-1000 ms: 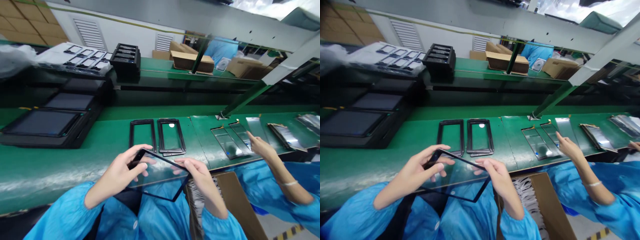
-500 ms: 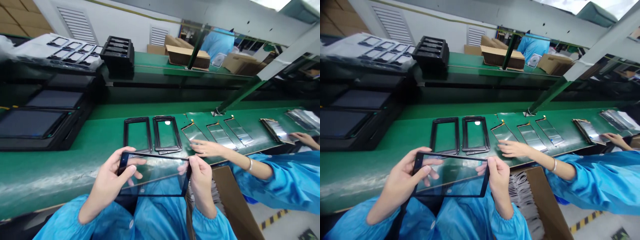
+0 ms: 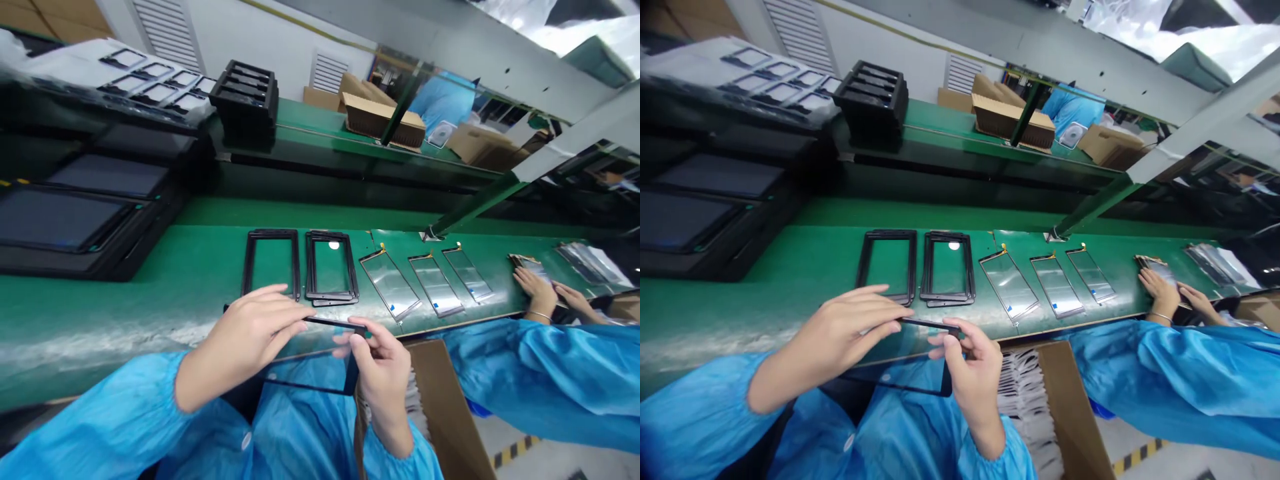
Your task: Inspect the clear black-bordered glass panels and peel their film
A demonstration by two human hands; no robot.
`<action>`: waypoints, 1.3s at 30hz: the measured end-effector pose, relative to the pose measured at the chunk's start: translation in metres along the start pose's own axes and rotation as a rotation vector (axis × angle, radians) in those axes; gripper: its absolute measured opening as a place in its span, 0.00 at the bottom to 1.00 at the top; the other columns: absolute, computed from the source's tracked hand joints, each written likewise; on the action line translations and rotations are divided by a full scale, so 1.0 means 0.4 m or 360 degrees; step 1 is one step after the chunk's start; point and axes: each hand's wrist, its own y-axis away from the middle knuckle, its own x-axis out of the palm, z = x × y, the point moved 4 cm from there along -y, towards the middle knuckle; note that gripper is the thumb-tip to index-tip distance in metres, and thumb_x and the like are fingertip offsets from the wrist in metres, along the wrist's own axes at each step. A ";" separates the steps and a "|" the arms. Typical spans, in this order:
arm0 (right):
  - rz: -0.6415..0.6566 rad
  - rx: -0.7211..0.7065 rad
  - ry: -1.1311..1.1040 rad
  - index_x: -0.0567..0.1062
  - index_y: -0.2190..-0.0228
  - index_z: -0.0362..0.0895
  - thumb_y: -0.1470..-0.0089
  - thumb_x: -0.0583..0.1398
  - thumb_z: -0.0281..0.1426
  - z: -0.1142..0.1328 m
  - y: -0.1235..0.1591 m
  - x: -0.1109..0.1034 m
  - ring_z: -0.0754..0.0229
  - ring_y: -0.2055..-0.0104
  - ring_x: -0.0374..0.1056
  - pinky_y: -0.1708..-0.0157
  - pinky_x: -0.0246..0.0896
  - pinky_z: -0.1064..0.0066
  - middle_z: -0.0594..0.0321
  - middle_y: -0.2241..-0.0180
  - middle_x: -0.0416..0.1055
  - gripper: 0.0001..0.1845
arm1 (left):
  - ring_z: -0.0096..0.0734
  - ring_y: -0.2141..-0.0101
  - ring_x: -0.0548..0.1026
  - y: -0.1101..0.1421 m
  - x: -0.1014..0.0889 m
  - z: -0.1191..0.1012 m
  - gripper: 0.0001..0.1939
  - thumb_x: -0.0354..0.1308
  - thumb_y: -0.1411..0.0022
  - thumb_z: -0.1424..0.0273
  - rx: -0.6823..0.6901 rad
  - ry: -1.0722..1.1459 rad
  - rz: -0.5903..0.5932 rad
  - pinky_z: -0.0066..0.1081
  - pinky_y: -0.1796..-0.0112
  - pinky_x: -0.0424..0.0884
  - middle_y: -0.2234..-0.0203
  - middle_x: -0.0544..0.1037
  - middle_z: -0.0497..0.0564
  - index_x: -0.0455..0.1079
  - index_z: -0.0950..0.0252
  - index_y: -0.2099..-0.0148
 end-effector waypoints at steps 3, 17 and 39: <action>0.0011 0.0041 -0.0003 0.85 0.56 0.47 0.35 0.67 0.36 -0.008 0.000 -0.002 0.54 0.73 0.84 0.70 0.80 0.71 0.59 0.70 0.86 0.09 | 0.38 0.60 0.87 -0.003 0.005 -0.004 0.12 0.56 0.22 0.71 -0.0012 0.0042 -0.0039 0.34 0.53 0.79 0.59 0.89 0.50 0.82 0.64 0.49; 0.0210 0.0390 -0.0439 0.88 0.53 0.46 0.34 0.65 0.50 -0.068 -0.048 0.009 0.49 0.63 0.85 0.65 0.82 0.64 0.51 0.56 0.86 0.22 | 0.43 0.63 0.87 0.054 0.088 0.010 0.33 0.58 0.24 0.53 -0.1386 0.1664 0.0043 0.30 0.69 0.84 0.51 0.86 0.65 0.68 0.67 0.27; 0.0306 0.0156 -0.0201 0.86 0.51 0.46 0.30 0.60 0.52 0.001 -0.072 0.002 0.51 0.55 0.84 0.52 0.80 0.61 0.54 0.57 0.87 0.26 | 0.42 0.66 0.87 0.039 0.029 0.014 0.21 0.62 0.29 0.63 -0.1175 0.1190 0.0321 0.31 0.67 0.82 0.56 0.88 0.54 0.74 0.56 0.36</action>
